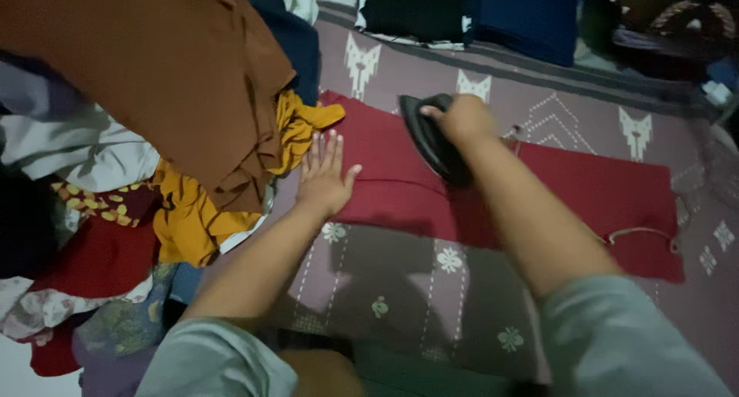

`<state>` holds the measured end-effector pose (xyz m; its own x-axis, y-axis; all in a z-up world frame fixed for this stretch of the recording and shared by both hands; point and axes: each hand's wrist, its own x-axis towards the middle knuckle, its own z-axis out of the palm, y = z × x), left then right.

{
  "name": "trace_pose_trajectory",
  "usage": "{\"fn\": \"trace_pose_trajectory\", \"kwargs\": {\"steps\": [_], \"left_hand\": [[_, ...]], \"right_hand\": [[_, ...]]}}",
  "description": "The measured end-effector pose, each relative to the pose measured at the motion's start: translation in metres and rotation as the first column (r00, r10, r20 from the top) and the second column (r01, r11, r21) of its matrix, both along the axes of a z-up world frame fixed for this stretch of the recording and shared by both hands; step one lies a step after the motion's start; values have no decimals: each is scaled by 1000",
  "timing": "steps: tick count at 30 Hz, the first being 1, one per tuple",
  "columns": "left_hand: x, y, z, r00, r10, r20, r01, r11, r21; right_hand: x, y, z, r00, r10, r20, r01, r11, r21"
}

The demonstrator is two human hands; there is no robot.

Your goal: The person irons a red shirt on a patterned ironing board using a black electric iron. They smooth the fabric with their hands, iron the main body and sleeves, and then fold the shirt into a neat rectangle.

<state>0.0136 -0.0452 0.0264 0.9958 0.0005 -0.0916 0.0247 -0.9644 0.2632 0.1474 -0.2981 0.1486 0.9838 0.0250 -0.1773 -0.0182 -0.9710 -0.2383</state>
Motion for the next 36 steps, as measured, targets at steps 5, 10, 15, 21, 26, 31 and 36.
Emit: {"fn": "trace_pose_trajectory", "kwargs": {"steps": [5, 10, 15, 21, 26, 31, 36], "left_hand": [[-5, -12, 12, 997, 56, -47, -56, 998, -16], [-4, -74, 27, 993, -105, 59, 87, 966, 244], [-12, -168, 34, 860, -506, 63, 489, 853, 182], [-1, -274, 2, 895, -399, 201, 389, 917, 88], [-22, -284, -13, 968, -145, 204, 157, 987, -44], [-36, -293, -10, 968, 28, 250, -2, 994, -105], [-45, -300, -6, 988, 95, 121, -82, 991, -110]], "right_hand": [[-46, -132, 28, 996, 25, 83, -15, 993, -118], [-111, -293, 89, 956, -258, -138, 226, 951, -210], [-174, -443, 128, 969, -235, 69, 230, 777, -586], [-194, -490, 132, 922, -344, 179, 384, 741, -551], [-158, -431, 97, 962, -274, -7, 266, 938, -221], [-101, -323, 38, 981, 193, -21, -194, 968, -160], [-69, -270, 3, 984, 170, 49, -166, 983, -82]]}}
